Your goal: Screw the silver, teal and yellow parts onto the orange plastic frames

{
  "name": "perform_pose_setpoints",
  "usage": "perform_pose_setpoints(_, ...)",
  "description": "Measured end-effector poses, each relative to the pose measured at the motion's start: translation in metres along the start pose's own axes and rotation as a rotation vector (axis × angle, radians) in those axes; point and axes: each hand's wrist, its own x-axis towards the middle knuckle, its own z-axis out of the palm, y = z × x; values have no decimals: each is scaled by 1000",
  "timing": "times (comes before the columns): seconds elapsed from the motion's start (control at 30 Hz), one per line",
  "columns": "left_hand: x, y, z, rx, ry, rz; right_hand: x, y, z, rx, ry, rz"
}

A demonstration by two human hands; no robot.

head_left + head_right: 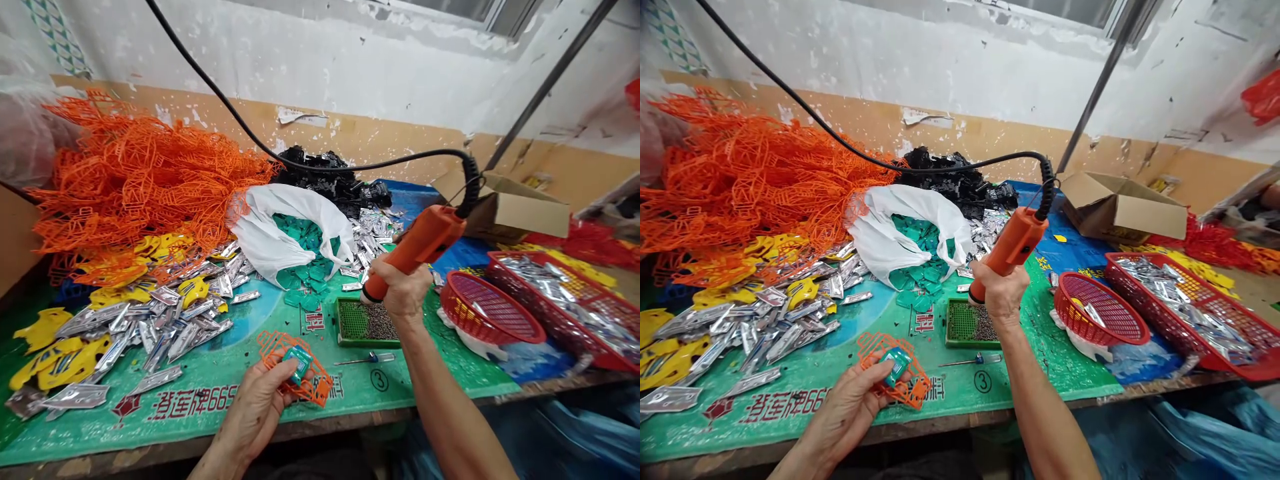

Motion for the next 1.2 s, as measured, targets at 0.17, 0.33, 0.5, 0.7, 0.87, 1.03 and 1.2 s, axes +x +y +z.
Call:
perform_pose_setpoints(0.17, -1, 1, 0, 1, 1, -5, -3, 4, 1, -14, -16, 12)
perform_pose_setpoints(0.33, -1, 2, 1, 5, 2, -5, -5, 5, 2, -18, -26, 9)
perform_pose_setpoints(0.5, 0, 1, -1, 4, -20, 0, -4, 6, 2, -29, -5, -10)
perform_pose_setpoints(0.7, 0, 1, 0, 3, 12, -14, -2, 8, 1, -29, 9, -22)
perform_pose_setpoints(0.87, -1, 2, 1, 3, 10, -13, -4, 8, 2, -16, 0, -21)
perform_pose_setpoints(1.03, -1, 2, 0, -3, -7, -13, -4, 8, 2, -8, -4, -18)
perform_pose_setpoints(1.2, -1, 2, 0, -22, -11, -15, -4, 8, 1, -29, -1, -16)
